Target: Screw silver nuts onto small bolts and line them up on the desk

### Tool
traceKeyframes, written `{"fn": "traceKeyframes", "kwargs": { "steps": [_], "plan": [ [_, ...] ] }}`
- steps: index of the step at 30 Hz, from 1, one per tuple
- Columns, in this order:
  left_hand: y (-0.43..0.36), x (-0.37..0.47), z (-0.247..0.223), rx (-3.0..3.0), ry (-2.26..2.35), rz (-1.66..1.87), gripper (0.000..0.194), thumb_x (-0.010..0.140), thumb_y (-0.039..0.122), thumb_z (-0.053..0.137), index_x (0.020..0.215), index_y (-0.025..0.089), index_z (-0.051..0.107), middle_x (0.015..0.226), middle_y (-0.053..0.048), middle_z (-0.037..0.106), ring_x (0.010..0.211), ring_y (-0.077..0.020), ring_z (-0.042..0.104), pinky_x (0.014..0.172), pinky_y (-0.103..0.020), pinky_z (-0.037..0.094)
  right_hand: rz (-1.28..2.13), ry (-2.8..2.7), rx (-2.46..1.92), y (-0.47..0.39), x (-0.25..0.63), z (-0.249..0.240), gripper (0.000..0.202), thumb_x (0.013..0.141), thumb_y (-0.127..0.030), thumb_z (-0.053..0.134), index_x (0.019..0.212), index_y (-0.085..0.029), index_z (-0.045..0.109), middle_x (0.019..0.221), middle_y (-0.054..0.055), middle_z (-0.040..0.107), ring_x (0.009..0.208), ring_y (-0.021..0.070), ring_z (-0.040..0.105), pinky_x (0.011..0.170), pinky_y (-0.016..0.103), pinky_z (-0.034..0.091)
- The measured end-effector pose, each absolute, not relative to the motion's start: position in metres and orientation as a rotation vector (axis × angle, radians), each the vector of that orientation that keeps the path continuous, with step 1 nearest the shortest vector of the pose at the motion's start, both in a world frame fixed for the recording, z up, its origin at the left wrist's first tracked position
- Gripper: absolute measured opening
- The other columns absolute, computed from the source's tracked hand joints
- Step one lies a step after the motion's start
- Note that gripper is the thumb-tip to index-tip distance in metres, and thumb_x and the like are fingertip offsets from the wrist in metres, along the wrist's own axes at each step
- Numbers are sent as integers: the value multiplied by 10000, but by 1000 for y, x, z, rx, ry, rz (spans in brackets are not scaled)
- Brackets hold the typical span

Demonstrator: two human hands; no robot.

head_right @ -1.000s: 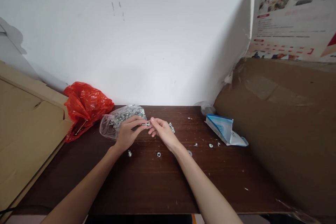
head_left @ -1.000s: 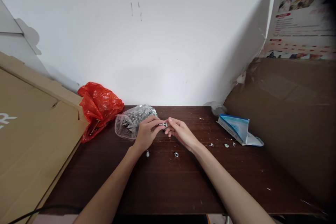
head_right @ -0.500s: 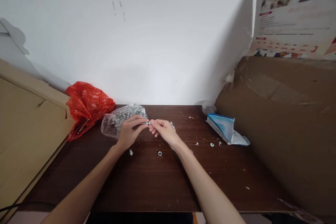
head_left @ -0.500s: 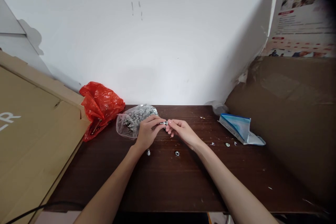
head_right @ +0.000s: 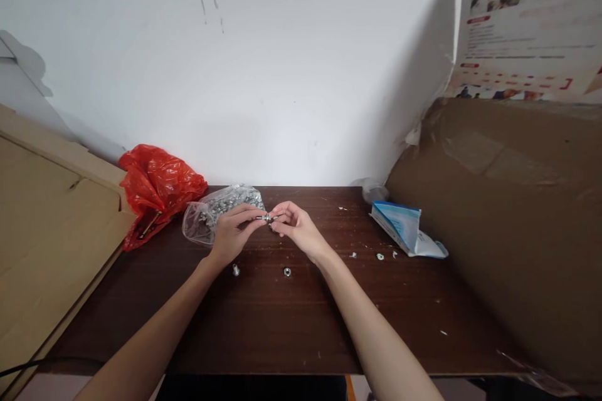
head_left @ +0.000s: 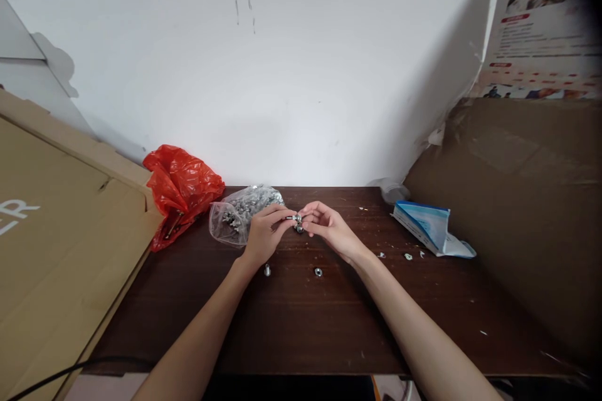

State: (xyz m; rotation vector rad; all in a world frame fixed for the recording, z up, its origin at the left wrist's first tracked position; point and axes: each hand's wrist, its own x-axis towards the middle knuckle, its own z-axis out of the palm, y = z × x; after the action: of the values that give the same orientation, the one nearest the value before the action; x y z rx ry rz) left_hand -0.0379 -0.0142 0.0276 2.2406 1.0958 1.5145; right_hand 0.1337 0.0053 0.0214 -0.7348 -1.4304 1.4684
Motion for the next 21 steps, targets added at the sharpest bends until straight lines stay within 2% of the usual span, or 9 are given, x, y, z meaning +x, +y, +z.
{"fn": "traceKeyframes", "kwargs": {
  "steps": [2,5,8,10,12,14,16,18,21],
  "plan": [
    [-14,-38,29,2238,1101,1525,106,830,192,595,890,186,682,855,-27,655,806,-129,598,741,-269,487,1464,-1425,-751,5,134,21,307,708,-400,701,900,-188,590,875,33,599,733,130,537,579,245,402],
    [-14,-39,29,2250,1071,1520,108,834,192,590,886,180,683,857,-30,654,805,-128,598,747,-268,488,1459,-1496,-852,5,133,20,347,813,-492,551,787,-151,612,759,43,579,681,128,517,570,256,396],
    [-13,-38,28,2252,1078,1517,108,832,191,591,885,184,685,859,-31,654,802,-130,600,743,-272,490,1454,-1530,-780,5,133,19,266,755,-425,650,829,-176,592,792,20,575,666,113,500,568,244,394],
    [-12,-38,28,2249,1076,1545,107,826,194,600,890,189,686,851,-30,655,793,-133,599,728,-271,491,1440,-1493,-718,5,134,19,327,691,-362,725,933,-210,566,890,16,582,714,115,515,575,235,401],
    [-11,-38,26,2253,1052,1566,106,824,193,603,891,190,686,845,-30,657,787,-132,600,719,-268,492,1426,-1465,-748,6,134,18,329,724,-399,692,957,-205,564,907,30,586,755,130,528,577,237,405],
    [-11,-38,25,2261,1024,1559,104,829,189,597,885,188,685,846,-32,657,786,-132,601,723,-270,495,1404,-1494,-843,6,134,17,314,805,-480,574,850,-169,591,800,40,582,722,135,521,566,247,398],
    [-11,-38,24,2264,1014,1538,111,835,182,587,887,190,685,851,-34,657,789,-133,603,732,-277,498,1389,-1539,-876,6,133,17,341,822,-495,541,768,-162,589,726,33,564,682,130,503,558,250,392],
    [-11,-38,24,2260,1020,1539,118,834,178,588,898,194,686,853,-34,655,792,-135,602,730,-279,498,1395,-1544,-791,6,134,18,258,759,-427,649,835,-190,580,818,26,587,712,128,511,573,246,404],
    [-11,-39,25,2251,1031,1570,116,824,165,600,897,191,685,849,-33,652,793,-134,601,721,-272,495,1389,-1496,-677,5,134,19,344,706,-351,717,984,-241,546,1046,35,580,810,140,533,602,247,425]
  ]
}}
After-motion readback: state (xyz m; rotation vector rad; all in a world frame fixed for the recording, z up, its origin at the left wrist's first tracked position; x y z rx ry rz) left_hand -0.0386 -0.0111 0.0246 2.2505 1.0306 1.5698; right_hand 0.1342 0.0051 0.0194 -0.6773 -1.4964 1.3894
